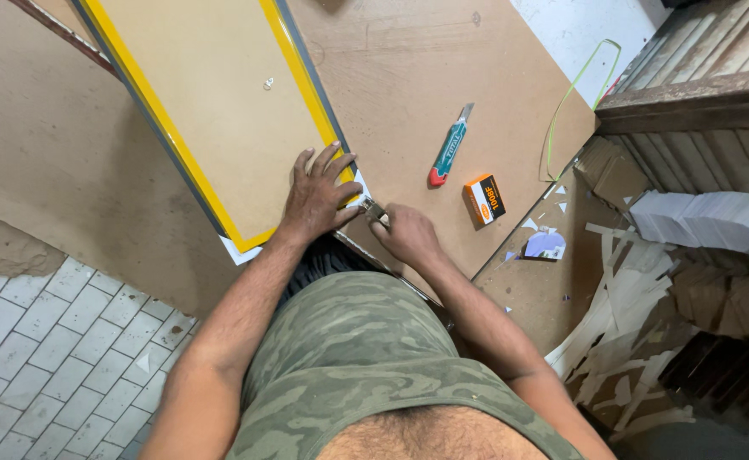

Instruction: The person assembles picture frames by applying yellow tape to the edges of a cardboard backing, placing white corner pieces, and securing them with a staple gun. They repeat this process for multiple frames, stacking completed units on the floor.

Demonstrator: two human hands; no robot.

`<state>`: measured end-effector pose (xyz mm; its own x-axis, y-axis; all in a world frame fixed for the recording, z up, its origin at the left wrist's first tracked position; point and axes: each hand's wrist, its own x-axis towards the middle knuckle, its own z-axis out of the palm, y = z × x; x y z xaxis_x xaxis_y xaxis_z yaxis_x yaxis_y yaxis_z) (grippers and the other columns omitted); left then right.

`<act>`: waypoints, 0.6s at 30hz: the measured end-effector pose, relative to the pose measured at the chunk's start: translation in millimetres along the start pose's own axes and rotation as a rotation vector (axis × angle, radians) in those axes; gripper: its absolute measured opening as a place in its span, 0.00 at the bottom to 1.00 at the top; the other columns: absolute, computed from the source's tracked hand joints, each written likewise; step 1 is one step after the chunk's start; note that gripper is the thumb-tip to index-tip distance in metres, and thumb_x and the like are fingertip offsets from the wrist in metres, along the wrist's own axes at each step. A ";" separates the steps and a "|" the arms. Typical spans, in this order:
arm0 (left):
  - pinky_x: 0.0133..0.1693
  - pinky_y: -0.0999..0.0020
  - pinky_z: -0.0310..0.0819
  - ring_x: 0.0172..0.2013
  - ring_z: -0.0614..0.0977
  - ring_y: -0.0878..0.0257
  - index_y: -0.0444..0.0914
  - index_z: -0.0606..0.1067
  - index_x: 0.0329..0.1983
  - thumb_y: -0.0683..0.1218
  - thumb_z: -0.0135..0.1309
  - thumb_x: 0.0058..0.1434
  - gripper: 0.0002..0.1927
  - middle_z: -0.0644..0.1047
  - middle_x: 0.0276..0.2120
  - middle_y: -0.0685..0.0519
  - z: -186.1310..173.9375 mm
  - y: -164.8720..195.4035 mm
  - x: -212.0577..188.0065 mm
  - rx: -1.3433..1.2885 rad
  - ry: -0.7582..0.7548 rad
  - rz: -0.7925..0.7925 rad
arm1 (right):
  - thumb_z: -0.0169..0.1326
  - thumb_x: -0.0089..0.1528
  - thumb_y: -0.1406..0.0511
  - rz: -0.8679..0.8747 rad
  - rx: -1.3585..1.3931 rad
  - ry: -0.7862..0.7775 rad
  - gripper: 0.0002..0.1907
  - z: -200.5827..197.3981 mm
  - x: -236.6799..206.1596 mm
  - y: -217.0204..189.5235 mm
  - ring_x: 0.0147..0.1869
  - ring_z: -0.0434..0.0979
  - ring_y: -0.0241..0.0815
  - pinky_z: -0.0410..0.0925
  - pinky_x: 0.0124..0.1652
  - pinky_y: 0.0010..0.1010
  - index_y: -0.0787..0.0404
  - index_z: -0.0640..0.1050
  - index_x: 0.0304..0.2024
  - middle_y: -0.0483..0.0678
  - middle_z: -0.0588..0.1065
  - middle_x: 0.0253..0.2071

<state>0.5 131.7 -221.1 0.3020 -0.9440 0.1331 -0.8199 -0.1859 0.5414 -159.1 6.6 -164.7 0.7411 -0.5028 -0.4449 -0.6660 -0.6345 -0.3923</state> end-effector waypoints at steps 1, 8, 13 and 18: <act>0.68 0.39 0.46 0.71 0.61 0.51 0.52 0.82 0.40 0.57 0.68 0.50 0.15 0.71 0.65 0.52 -1.2 -0.5 0.3 0.007 -0.011 -0.002 | 0.57 0.60 0.50 -0.025 -0.013 0.030 0.21 0.7 0.5 -4.9 0.38 0.79 0.63 0.70 0.38 0.55 0.63 0.77 0.33 0.60 0.77 0.30; 0.69 0.38 0.46 0.72 0.60 0.51 0.52 0.82 0.41 0.56 0.68 0.50 0.15 0.71 0.65 0.51 -20.8 6.7 4.3 0.010 -0.030 0.006 | 0.59 0.59 0.48 -0.005 0.025 0.116 0.23 -2.8 -2.3 -22.5 0.35 0.79 0.60 0.70 0.34 0.53 0.60 0.77 0.29 0.56 0.77 0.28; 0.67 0.34 0.40 0.71 0.55 0.43 0.51 0.80 0.52 0.59 0.70 0.49 0.26 0.61 0.70 0.41 -45.2 -5.4 1.6 -0.127 -0.023 -0.094 | 0.62 0.60 0.47 0.110 -0.043 0.334 0.23 -4.6 -36.7 -20.4 0.37 0.80 0.55 0.71 0.35 0.48 0.60 0.76 0.30 0.52 0.77 0.32; 0.64 0.30 0.44 0.71 0.49 0.32 0.40 0.54 0.75 0.59 0.72 0.55 0.53 0.48 0.74 0.27 -98.3 -75.0 -22.8 -0.055 0.373 -0.940 | 0.68 0.53 0.50 0.135 -0.232 0.658 0.26 13.2 -103.4 -23.0 0.46 0.74 0.53 0.67 0.44 0.46 0.61 0.79 0.42 0.53 0.75 0.42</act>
<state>103.0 193.9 -183.2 0.9540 -0.2740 -0.1212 -0.1507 -0.7884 0.5964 -221.6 80.8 -120.3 0.5999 -0.7895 0.1295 -0.7745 -0.6137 -0.1534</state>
